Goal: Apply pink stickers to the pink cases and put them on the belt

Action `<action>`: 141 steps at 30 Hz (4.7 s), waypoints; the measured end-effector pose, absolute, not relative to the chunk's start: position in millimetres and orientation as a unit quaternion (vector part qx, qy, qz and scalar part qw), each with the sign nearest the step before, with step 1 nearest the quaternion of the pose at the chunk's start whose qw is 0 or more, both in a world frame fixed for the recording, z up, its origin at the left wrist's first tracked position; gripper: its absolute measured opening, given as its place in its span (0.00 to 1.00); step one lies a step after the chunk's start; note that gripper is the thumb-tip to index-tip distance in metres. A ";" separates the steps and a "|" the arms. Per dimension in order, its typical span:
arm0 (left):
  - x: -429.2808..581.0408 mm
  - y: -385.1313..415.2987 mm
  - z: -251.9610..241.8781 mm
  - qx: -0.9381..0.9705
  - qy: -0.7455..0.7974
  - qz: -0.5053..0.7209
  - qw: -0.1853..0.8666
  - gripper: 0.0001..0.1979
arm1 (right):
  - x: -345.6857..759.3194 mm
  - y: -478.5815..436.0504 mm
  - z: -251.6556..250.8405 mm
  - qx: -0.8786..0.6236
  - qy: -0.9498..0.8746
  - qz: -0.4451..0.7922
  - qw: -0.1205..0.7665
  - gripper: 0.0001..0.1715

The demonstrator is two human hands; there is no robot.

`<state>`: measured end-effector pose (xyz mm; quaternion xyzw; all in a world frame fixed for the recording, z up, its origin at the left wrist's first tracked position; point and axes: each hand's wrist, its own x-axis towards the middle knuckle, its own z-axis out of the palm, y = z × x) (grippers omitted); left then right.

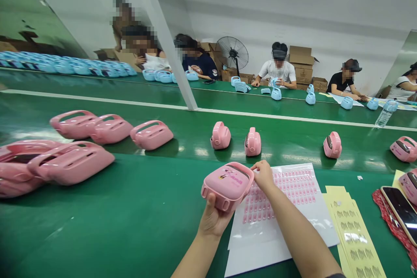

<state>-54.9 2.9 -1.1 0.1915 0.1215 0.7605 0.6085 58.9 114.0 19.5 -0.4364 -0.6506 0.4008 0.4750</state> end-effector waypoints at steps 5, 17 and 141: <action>-33.0 -6.5 19.2 0.262 0.284 0.766 0.514 0.49 | 99.9 99.0 54.8 -0.391 -0.633 0.447 0.497 0.13; -4.7 -11.0 16.5 0.436 0.349 0.696 0.451 0.35 | 146.4 36.4 81.2 -0.348 -0.660 0.490 0.451 0.17; -8.3 1.2 13.9 0.201 0.372 0.727 0.541 0.22 | 102.7 132.6 107.5 -0.479 -0.512 0.578 0.418 0.13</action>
